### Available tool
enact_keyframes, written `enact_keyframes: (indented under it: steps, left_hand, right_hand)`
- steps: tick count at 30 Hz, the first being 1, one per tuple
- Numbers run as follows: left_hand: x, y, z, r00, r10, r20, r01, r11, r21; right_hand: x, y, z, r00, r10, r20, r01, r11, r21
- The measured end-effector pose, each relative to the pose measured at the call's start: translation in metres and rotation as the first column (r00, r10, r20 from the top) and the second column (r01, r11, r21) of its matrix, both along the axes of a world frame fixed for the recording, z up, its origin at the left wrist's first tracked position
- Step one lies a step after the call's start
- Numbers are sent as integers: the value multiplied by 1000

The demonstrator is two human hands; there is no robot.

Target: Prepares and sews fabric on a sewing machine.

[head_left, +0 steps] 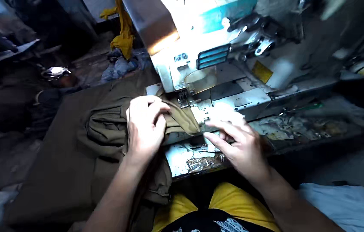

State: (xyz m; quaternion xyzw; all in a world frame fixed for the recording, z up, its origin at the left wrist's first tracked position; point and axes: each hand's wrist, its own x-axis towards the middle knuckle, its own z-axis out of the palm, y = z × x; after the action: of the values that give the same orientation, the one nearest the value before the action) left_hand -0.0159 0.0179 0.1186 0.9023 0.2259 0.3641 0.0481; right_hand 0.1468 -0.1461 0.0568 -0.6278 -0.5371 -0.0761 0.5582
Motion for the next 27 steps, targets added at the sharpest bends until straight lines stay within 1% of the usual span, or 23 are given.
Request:
enact_keyframes:
  steps: [2,3,4,5,6,7,8,9,10,11,13,15,17,19,20,21,22,23,24,25,26,27]
  left_hand:
    - [0,-9,-19,1000,22,-5,-22,999,42]
    - [6,-6,-25,999,23,31,-25,998,61]
    - [13,-1,-28,994,10,112,-19,997,81]
    - [19,3,-27,975,-25,220,3,995,100]
    - [23,4,-24,945,-68,321,28,992,127]
    - [25,2,-20,912,-117,394,58,986,157]
    - [25,-2,-18,882,-170,439,98,978,183]
    - [25,-6,-17,861,-215,461,132,970,206]
    - [23,-9,-18,848,-253,465,161,960,229]
    - [22,-12,-19,838,-288,463,184,949,256]
    - [17,-17,-22,830,-341,441,217,926,308]
    - [4,-24,-25,849,-377,370,250,904,347]
    - [-10,-32,-29,856,-415,307,302,885,356]
    - [-22,-42,-24,866,-433,250,357,886,297]
    - [-26,-48,-13,878,-431,207,373,888,268]
    - [-27,-55,3,896,-426,127,384,885,262]
    - [-24,-61,19,910,-415,-11,401,873,278]
    - [-19,-63,33,896,-388,-217,439,850,291]
    - [-11,-62,43,823,-351,-446,493,831,257]
    - [-4,-59,51,714,-308,-629,519,836,179]
    - [1,-58,57,617,-265,-741,511,851,122]
    - [4,-59,66,544,-226,-808,486,870,84]
  right_hand:
    - [-4,14,8,998,35,50,-31,996,-78]
    - [-8,20,9,997,74,16,-72,993,-97]
    - [-12,24,10,988,133,-73,-140,986,-89]
    - [-16,25,11,944,232,-235,-253,965,-62]
    - [-20,23,13,822,341,-455,-383,924,0]
    - [-21,21,14,654,414,-633,-481,874,74]
    - [-21,18,12,529,430,-731,-526,843,115]
    - [-20,16,9,481,412,-774,-533,838,115]
    - [-20,14,6,485,391,-782,-526,845,96]
    - [-20,12,4,518,382,-766,-512,855,80]
    - [-21,9,2,614,398,-681,-509,860,44]
    - [-24,0,1,673,455,-583,-546,838,24]
    - [-30,-15,-1,706,512,-489,-577,817,22]
    - [-36,-30,-4,748,540,-386,-578,816,21]
    - [-38,-35,-5,770,544,-333,-571,821,22]
    - [-38,-38,-5,792,540,-285,-560,828,14]
    - [-36,-39,-5,806,533,-255,-551,834,1]
    - [-34,-38,-4,818,528,-229,-546,838,-17]
    - [-32,-35,-5,824,526,-212,-543,839,-28]
    - [-28,-30,-8,832,518,-197,-536,842,-52]
    - [-24,-23,-13,838,508,-199,-531,844,-80]
    - [-21,-17,-21,843,493,-213,-520,849,-95]
